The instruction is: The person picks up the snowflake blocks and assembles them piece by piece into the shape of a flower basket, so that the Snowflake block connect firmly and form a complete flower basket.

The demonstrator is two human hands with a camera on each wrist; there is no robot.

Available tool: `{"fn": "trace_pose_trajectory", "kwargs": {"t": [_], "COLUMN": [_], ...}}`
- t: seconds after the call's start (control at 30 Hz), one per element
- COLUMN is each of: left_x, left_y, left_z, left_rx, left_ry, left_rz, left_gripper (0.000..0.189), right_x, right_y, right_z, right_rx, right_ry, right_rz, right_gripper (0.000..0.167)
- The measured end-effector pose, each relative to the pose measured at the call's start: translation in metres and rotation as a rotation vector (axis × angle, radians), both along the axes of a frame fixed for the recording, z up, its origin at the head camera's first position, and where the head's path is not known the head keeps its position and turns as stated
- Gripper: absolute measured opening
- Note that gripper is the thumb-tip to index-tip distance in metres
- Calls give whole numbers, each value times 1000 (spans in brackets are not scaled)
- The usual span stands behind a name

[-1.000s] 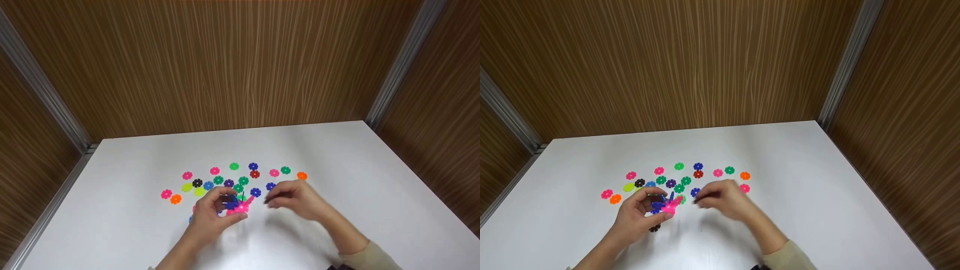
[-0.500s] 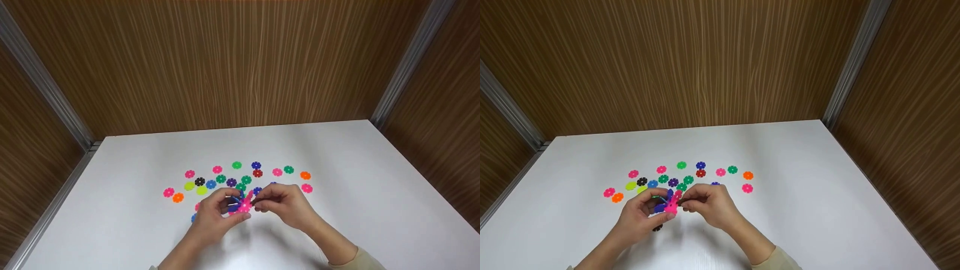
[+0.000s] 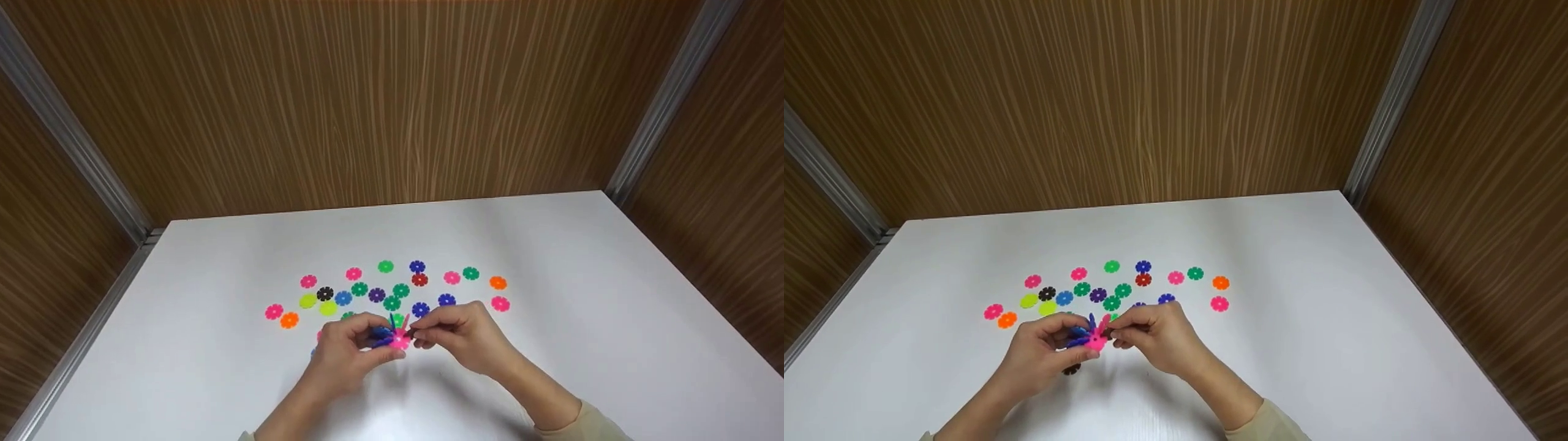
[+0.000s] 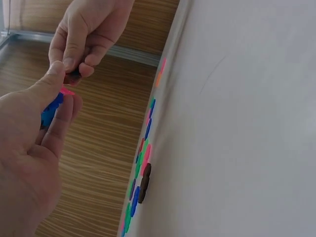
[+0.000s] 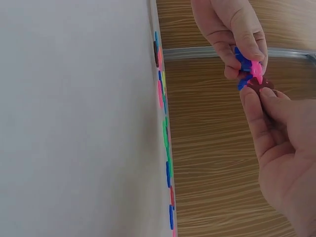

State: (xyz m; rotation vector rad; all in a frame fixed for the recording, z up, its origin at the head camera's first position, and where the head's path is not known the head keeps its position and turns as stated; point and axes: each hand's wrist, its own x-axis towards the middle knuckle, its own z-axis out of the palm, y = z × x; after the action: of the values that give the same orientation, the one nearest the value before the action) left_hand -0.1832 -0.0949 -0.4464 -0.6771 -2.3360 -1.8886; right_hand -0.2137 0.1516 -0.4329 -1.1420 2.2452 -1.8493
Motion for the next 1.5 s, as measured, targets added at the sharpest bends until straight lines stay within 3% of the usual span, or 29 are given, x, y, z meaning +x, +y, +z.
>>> {"fn": "trace_pose_trajectory", "kwargs": {"t": [0.2, 0.33, 0.53, 0.77, 0.97, 1.13, 1.23, 1.4, 1.5], "left_x": [1, 0, 1, 2, 2, 1, 1, 0, -1], "left_y": [1, 3, 2, 0, 2, 2, 2, 3, 3], "left_z": [-2, -4, -5, -5, -3, -2, -1, 0, 1], "left_rx": [23, 15, -11, -10, 5, -4, -15, -16, -7], "left_ry": [2, -4, -18, -38, -47, -44, -30, -2, 25], "left_rz": [21, 50, 89, 89, 87, 86, 85, 81, 71], "left_gripper": [28, 27, 27, 28, 28, 27, 27, 27, 27], "right_x": [-11, -35, -68, -76, -75, -63, -51, -25, -10], "right_y": [12, 48, 115, 139, 136, 121, 99, 50, 25], "right_z": [8, 6, -15, -37, -41, -33, -19, 7, 13], "right_rx": [91, 153, 316, 443, 486, 455, 392, 250, 175], "right_ry": [-137, -168, -270, -276, -244, -265, -264, -204, -197], "right_rz": [-9, -114, -372, -392, -398, -357, -271, -43, -8], "right_gripper": [24, 29, 27, 30, 30, 21, 17, 22, 22]}}
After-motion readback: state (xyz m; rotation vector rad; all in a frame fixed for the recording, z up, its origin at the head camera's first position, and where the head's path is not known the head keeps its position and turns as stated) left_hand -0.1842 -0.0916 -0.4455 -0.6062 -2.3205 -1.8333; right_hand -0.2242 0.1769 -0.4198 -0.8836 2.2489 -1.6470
